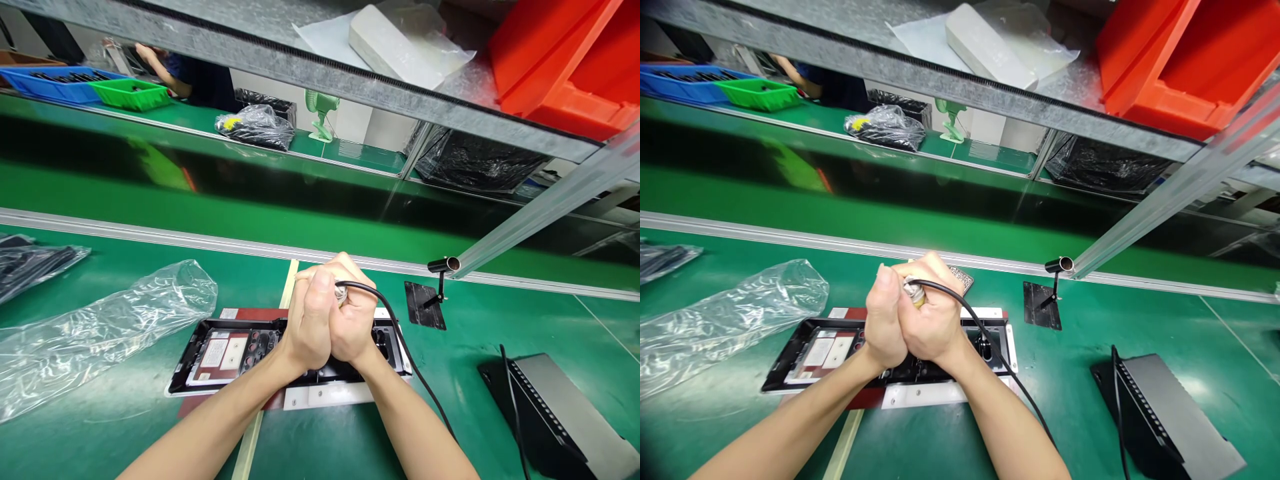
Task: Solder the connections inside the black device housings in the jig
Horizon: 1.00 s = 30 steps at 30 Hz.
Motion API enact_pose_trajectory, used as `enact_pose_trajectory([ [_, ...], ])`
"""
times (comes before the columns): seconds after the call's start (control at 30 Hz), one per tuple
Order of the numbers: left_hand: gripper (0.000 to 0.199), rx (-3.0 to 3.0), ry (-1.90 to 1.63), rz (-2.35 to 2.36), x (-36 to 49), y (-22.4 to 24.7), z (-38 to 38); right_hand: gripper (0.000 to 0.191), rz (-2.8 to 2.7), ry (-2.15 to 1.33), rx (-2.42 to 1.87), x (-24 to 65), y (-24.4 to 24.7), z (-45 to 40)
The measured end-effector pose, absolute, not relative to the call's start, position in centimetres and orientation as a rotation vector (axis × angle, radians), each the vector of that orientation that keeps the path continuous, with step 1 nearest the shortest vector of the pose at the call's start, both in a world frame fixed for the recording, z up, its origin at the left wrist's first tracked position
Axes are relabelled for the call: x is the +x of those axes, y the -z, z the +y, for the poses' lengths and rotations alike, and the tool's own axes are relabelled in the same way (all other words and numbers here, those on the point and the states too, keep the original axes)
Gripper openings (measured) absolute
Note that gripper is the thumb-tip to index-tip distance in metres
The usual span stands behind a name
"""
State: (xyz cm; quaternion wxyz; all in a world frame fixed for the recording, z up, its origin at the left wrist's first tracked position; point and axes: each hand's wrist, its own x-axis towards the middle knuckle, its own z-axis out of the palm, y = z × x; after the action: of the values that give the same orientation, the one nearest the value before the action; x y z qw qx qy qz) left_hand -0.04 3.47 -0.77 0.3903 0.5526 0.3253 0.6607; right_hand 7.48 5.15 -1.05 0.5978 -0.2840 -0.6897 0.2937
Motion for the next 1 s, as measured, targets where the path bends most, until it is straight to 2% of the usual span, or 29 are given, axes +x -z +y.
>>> enact_pose_trajectory([
  [0.43, 0.062, 1.481, -1.61, 0.814, -0.2, 0.8, 3.4, 0.023, -1.629, -0.683, -0.637, 7.9, 0.9, 5.2],
  [0.57, 0.06, 1.531, -1.572, 0.917, -0.5, 1.1, 3.3, 0.033, -1.675, -0.669, -0.67, 8.2, 0.6, 5.2],
  [0.77, 0.071, 1.817, -1.432, 0.995, -2.0, 0.0, 3.2, 0.041, -1.735, -0.586, -0.728, 8.4, -0.1, 5.1],
  [0.87, 0.076, 1.883, -1.436, 1.033, -3.8, 0.4, 3.3, 0.039, -1.717, -0.58, -0.769, 8.4, -0.2, 4.9],
  [1.0, 0.057, 1.689, -1.378, 1.256, -6.5, 2.6, 2.1, 0.027, -1.596, -0.782, -0.766, 8.0, 0.1, 4.5],
])
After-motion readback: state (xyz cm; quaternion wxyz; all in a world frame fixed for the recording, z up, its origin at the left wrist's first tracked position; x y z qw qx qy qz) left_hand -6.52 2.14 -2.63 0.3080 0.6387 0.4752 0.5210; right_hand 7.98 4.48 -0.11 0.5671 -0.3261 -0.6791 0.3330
